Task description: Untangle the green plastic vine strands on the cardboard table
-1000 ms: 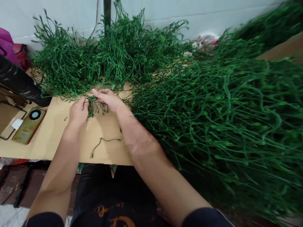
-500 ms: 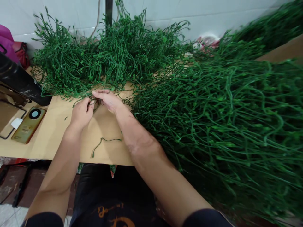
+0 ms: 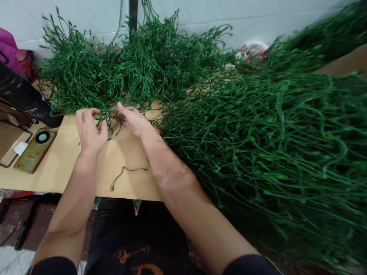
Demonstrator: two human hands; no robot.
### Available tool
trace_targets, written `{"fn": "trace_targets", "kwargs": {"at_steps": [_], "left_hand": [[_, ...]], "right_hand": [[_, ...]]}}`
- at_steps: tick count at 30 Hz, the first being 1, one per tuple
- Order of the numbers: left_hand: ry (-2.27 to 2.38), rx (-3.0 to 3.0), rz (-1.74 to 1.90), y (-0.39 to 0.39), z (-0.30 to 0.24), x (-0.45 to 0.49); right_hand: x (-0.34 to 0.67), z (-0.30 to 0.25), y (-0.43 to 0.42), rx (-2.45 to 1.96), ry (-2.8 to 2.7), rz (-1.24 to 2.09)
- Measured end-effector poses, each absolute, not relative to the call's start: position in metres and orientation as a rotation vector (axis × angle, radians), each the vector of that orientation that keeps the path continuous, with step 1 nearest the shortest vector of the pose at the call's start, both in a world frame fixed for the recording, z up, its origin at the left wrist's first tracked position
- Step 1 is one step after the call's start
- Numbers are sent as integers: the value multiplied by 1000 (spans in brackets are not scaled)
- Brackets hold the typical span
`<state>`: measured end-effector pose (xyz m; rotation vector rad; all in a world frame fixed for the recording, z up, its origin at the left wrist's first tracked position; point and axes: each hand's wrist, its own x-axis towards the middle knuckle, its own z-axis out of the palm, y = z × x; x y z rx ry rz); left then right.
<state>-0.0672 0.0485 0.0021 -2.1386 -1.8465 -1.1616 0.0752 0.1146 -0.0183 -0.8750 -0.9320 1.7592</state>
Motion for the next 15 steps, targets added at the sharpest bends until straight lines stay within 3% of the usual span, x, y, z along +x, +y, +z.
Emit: {"fn": "trace_targets", "kwargs": {"at_steps": [4, 10, 15], "left_hand": [[-1747, -2336, -1081, 43, 1, -48], [-2086, -2312, -765, 64, -18, -40], [-2171, -2266, -735, 66, -13, -43]], "right_hand": [[73, -20, 115, -840, -921, 1740], [67, -26, 116, -762, -968, 1733], [64, -24, 116, -756, -932, 1696]]}}
